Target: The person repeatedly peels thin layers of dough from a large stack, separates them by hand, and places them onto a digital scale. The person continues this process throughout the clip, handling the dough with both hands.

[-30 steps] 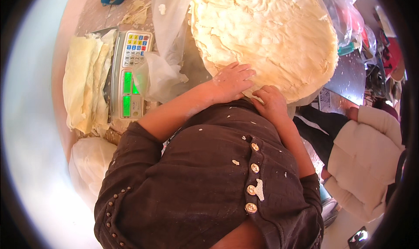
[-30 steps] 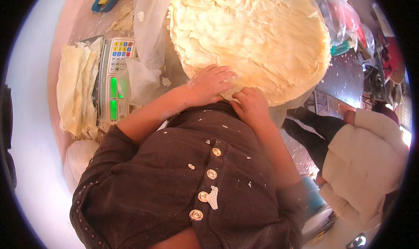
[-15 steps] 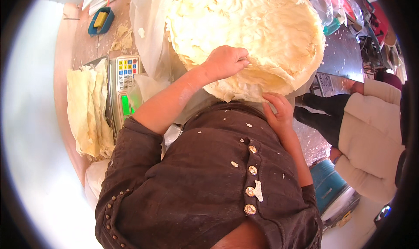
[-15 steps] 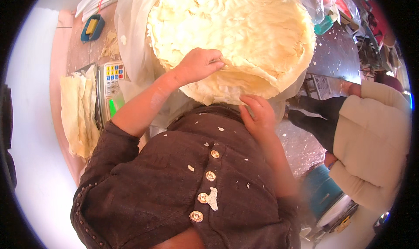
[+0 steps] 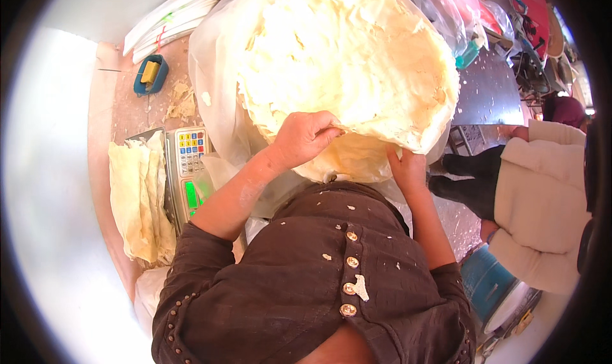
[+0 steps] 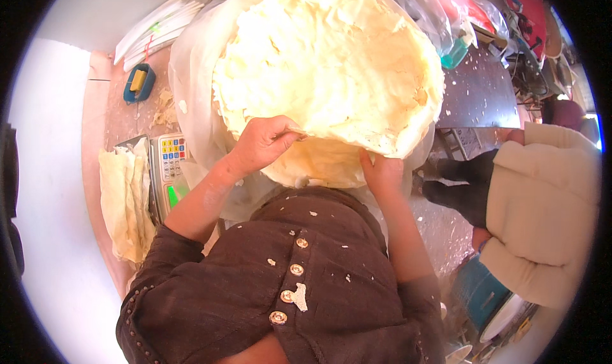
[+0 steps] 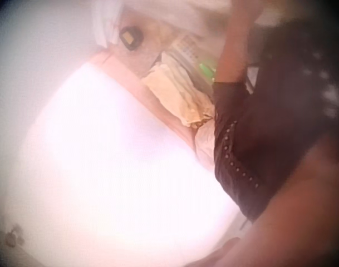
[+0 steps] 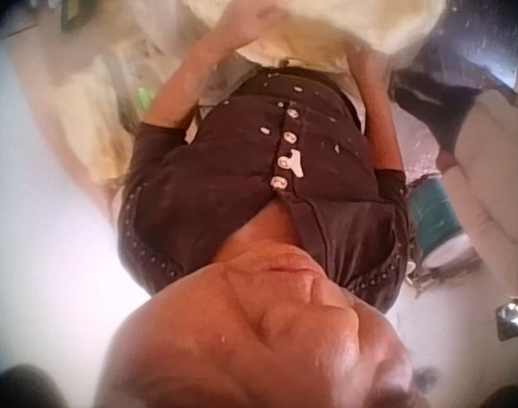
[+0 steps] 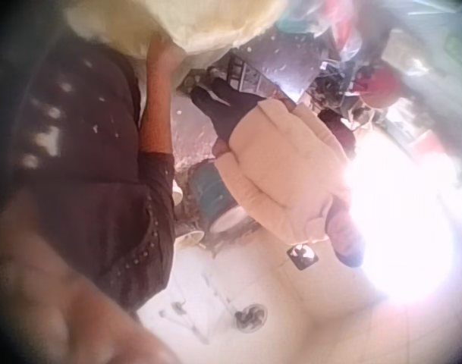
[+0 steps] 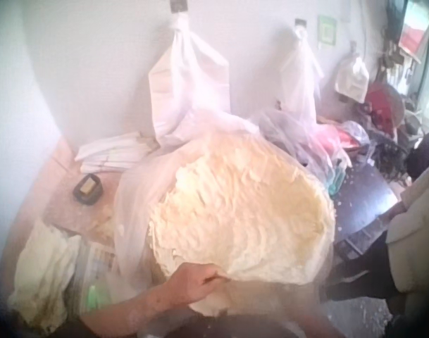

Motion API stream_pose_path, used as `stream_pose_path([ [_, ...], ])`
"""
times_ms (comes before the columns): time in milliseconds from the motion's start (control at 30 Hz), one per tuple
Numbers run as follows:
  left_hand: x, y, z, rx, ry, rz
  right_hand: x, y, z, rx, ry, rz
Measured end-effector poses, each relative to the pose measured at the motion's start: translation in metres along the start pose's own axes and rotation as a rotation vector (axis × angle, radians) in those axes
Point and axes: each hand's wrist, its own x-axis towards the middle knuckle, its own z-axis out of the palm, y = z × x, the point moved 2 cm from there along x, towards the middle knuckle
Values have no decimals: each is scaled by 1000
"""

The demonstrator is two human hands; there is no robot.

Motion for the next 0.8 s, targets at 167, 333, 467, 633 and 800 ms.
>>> stream_pose_path([
  [167, 9, -13, -11, -232, 94, -39, 43, -11, -23, -12, 451, -374],
  [333, 14, -48, -37, -583, 349, -178, 119, -44, -47, -262, 458, -541],
  [467, 10, -94, -33, -1007, 522, -552, 182, -55, -20, -396, 220, -546],
  [633, -5, -123, -14, -1025, 748, -836, 199, -36, 6, -359, -52, -561],
  [800, -8, -86, -27, -63, 798, -357, 171, -23, -21, -135, -23, -701],
])
